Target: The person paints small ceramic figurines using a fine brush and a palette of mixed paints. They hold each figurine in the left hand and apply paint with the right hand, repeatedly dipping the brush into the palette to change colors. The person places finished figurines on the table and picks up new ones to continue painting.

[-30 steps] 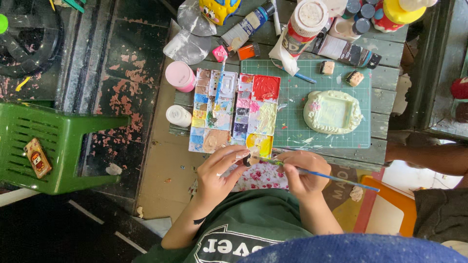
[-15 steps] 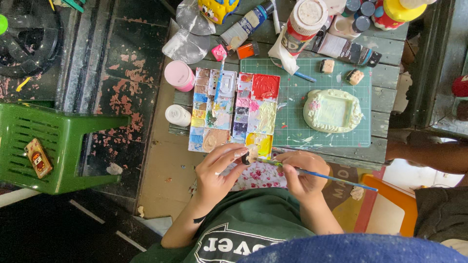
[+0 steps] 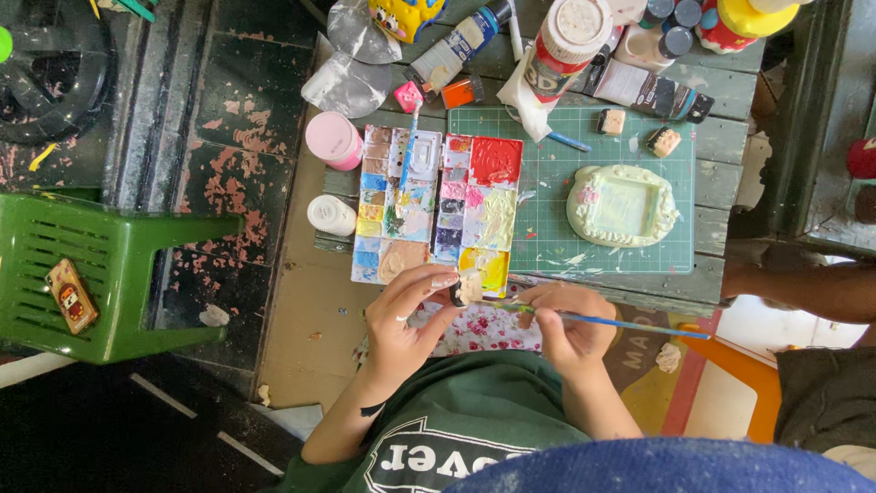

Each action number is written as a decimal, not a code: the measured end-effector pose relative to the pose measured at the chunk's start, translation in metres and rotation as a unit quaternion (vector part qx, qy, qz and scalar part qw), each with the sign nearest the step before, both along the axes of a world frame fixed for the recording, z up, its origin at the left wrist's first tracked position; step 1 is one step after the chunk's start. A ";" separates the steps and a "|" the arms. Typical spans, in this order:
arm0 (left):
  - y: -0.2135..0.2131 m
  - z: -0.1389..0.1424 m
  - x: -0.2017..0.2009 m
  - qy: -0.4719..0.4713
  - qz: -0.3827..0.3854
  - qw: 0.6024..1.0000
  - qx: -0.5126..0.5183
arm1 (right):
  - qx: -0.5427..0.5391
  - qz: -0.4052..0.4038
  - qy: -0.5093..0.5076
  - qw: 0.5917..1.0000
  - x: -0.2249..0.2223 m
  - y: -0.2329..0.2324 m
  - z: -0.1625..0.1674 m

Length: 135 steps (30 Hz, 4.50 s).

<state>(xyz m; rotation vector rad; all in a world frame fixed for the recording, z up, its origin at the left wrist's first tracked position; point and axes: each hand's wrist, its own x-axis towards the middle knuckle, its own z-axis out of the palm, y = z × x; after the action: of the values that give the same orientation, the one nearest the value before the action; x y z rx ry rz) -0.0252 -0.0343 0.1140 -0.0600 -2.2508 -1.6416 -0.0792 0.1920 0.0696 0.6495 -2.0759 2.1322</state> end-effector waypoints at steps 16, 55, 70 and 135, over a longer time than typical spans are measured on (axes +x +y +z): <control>0.000 -0.023 0.009 -0.027 -0.034 0.986 0.160 | 0.016 -0.014 0.163 0.986 -0.002 -0.007 0.008; -0.003 -0.006 0.002 0.069 -0.020 0.987 -0.147 | 0.109 0.092 0.127 0.982 -0.030 0.007 0.031; -0.003 -0.005 -0.001 0.031 -0.046 0.991 -0.124 | 0.045 0.069 0.055 0.995 -0.031 0.013 0.024; -0.006 0.003 -0.007 0.182 -0.074 0.961 -0.197 | -0.069 0.153 -0.098 0.981 -0.030 0.019 0.002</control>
<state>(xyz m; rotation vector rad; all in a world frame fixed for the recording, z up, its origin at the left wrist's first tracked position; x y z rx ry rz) -0.0320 -0.0401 0.1174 -0.5932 -2.2782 -1.1060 -0.1090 0.2110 0.0712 0.8184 -2.0036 2.5777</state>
